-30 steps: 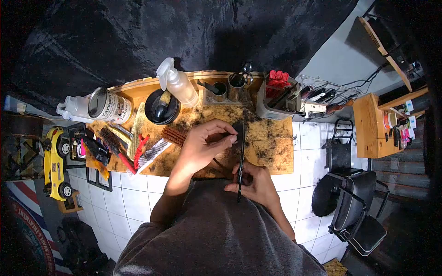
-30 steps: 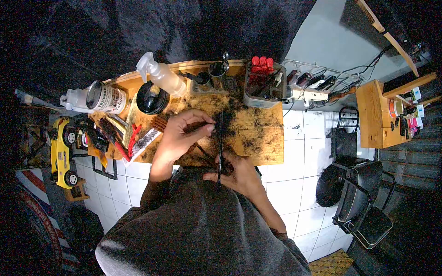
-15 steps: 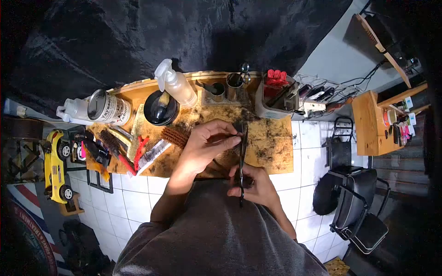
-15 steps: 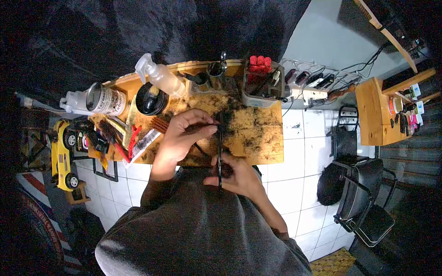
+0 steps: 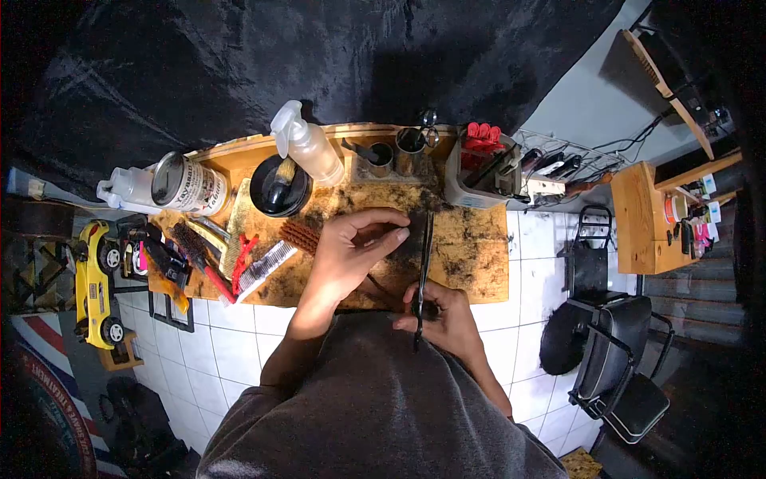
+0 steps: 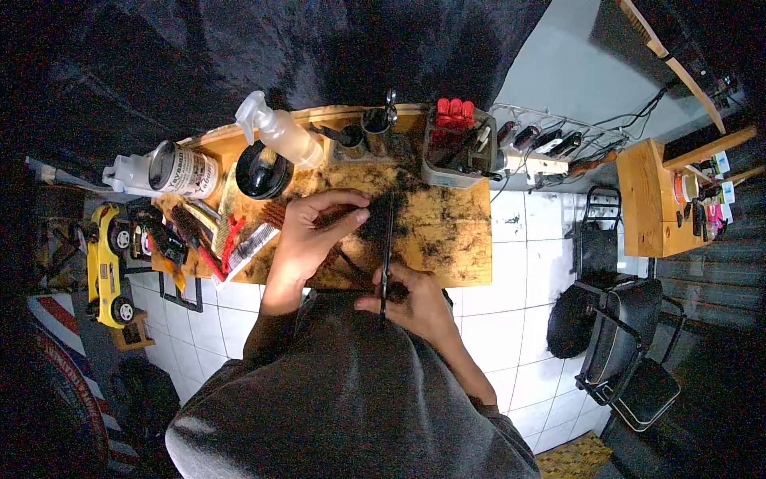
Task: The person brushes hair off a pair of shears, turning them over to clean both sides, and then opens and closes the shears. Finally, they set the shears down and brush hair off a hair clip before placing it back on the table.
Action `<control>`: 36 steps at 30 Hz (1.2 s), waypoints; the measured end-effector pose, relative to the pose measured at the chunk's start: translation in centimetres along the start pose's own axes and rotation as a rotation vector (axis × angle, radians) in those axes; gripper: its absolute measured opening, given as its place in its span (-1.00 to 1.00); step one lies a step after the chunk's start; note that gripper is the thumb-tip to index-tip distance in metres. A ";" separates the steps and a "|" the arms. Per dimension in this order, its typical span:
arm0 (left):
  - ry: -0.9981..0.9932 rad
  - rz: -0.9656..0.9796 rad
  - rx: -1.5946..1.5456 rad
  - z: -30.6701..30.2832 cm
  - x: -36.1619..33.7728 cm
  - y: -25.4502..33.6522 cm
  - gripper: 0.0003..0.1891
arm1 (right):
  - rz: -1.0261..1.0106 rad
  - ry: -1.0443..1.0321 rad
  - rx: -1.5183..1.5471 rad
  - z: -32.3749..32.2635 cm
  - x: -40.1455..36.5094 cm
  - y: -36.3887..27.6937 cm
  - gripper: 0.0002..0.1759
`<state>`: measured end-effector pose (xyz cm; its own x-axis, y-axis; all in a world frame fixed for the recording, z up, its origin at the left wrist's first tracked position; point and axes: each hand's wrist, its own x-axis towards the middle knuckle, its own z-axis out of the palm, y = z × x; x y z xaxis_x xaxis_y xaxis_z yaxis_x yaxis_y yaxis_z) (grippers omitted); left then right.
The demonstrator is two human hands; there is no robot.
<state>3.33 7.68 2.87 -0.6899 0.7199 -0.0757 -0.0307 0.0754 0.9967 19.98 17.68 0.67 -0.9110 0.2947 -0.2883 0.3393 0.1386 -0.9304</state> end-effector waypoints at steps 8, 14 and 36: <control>-0.018 -0.040 0.011 0.2 -0.2 0.0 -0.75 | -0.140 0.003 -0.125 0.0 0.1 0.2 -0.54; -0.087 -0.007 0.140 0.1 -0.4 0.2 -0.75 | -0.062 -0.022 -0.103 0.1 0.0 0.1 -0.57; -0.031 -0.015 0.062 0.7 -0.2 0.2 -0.75 | -0.128 0.017 -0.161 0.0 0.0 0.6 -0.47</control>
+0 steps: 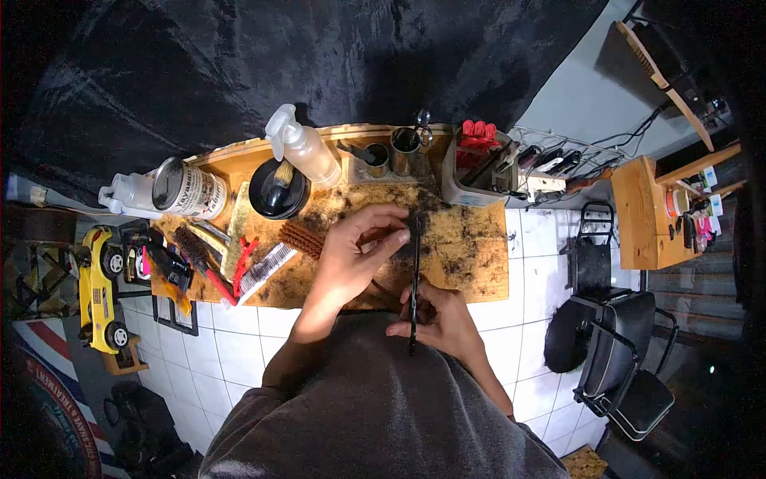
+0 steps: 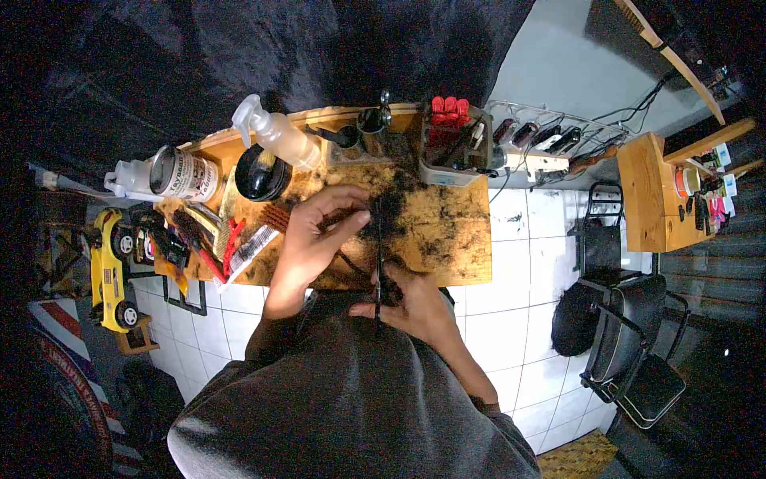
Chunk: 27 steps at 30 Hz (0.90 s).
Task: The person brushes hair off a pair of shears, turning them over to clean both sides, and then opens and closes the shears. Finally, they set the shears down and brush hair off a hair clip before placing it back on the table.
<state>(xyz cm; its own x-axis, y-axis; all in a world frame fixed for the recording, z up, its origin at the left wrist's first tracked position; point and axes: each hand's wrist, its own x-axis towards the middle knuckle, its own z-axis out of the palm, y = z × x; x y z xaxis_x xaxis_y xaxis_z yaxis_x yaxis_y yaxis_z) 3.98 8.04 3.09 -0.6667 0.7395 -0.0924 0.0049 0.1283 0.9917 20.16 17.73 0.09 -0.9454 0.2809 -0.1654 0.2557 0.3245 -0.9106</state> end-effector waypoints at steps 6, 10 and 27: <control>-0.028 -0.020 0.018 0.1 -0.1 -0.3 -0.72 | -0.008 -0.007 -0.009 -0.1 -0.1 -0.1 -0.52; -0.038 -0.003 0.047 0.0 0.0 -0.3 -0.73 | -0.012 0.045 0.019 0.2 -0.2 0.5 -0.57; 0.237 0.186 0.470 -0.4 -0.9 -0.4 -0.79 | 0.075 -0.049 0.593 -0.6 -1.2 1.2 -0.55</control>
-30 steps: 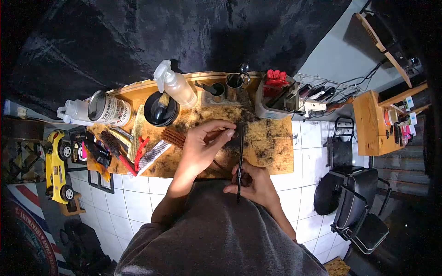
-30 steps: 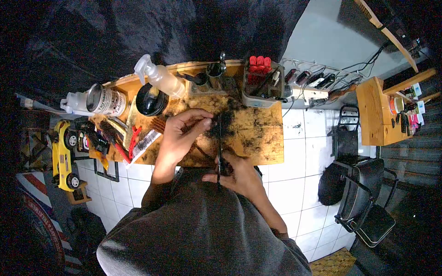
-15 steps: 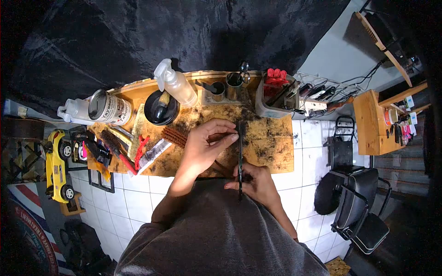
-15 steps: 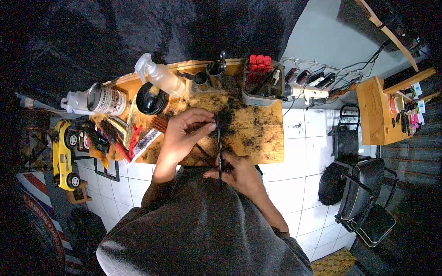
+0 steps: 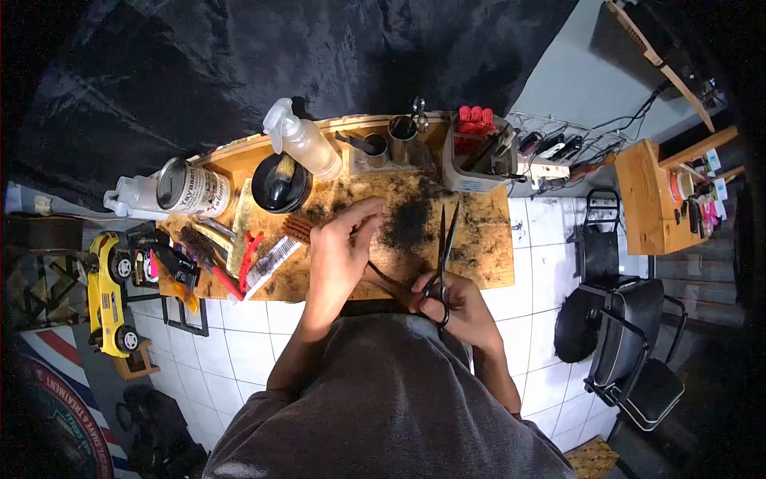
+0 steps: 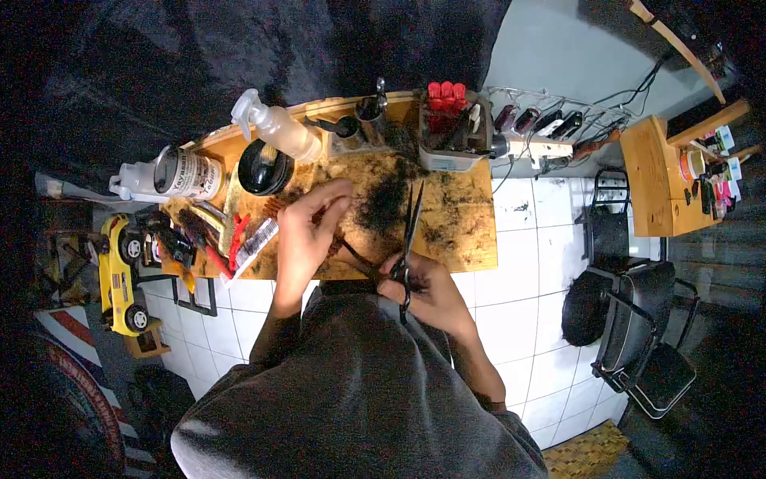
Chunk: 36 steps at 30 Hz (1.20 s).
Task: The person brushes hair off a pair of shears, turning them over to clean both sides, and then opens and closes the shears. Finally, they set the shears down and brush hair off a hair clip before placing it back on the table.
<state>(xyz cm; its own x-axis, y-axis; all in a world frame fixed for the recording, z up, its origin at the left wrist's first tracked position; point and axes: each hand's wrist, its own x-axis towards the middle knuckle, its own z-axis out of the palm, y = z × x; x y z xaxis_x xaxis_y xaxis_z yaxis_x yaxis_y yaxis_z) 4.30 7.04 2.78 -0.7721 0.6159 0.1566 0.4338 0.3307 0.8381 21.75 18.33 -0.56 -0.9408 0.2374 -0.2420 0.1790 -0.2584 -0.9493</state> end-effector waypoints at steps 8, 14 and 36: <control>-0.029 -0.105 0.000 -0.1 -0.7 -0.7 -0.71 | 0.024 -0.070 -0.208 1.6 0.0 -0.8 -0.62; -0.020 -0.147 -0.500 -0.3 -1.5 -0.4 -0.82 | -0.147 -0.245 0.190 2.2 1.0 0.0 -0.64; -0.620 -0.484 -0.632 -12.6 -9.4 -5.5 -0.85 | -0.098 -0.700 0.198 14.1 3.6 4.7 -0.57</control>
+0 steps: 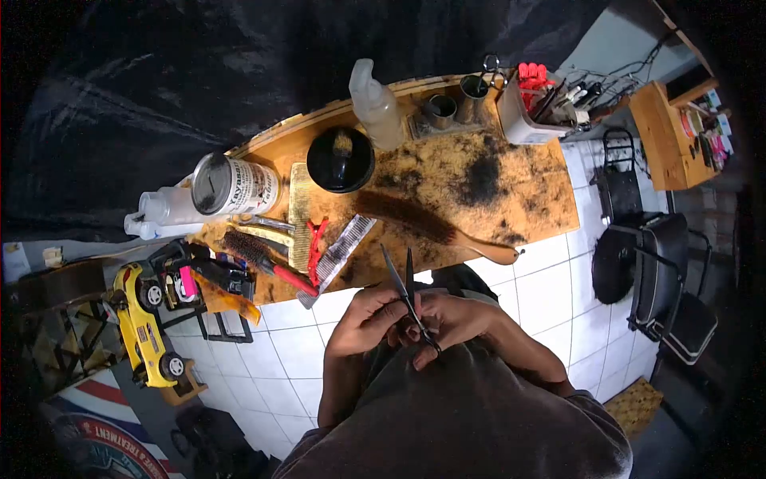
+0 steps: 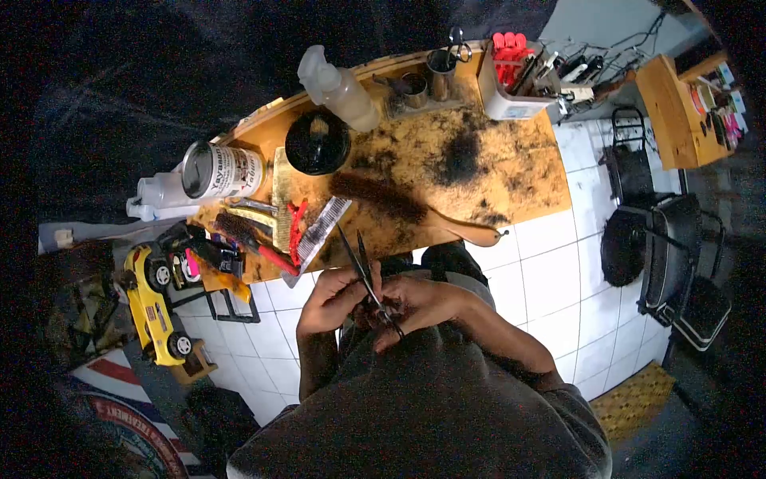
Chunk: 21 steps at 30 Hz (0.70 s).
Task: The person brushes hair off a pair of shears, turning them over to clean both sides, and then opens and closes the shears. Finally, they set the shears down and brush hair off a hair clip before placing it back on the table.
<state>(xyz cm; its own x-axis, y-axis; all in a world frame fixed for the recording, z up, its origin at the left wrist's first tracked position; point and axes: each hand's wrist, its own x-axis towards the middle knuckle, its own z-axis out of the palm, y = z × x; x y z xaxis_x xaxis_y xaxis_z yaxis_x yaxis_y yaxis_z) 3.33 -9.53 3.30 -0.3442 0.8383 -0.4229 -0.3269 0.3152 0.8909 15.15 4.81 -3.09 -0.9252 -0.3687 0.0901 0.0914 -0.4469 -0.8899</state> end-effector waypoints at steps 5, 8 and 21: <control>-0.260 0.150 0.023 -2.3 -0.2 -1.2 -0.84 | 0.001 -0.006 0.072 0.7 0.1 0.9 -0.55; -0.329 0.034 -0.134 -3.5 -0.1 -0.6 -0.84 | -0.044 0.062 0.134 1.2 0.2 0.2 -0.55; -0.009 0.069 -0.002 -6.3 1.4 -0.2 -0.75 | 0.188 1.249 -1.403 -0.4 0.5 -3.0 -0.49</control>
<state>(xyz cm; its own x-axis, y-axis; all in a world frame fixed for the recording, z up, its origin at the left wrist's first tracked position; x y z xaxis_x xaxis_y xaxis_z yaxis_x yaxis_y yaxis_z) -2.65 -11.22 1.49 -0.3577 0.8621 -0.3589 -0.3044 0.2557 0.9176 14.21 6.31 -0.55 -0.6998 0.6850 0.2024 0.4797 0.6607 -0.5773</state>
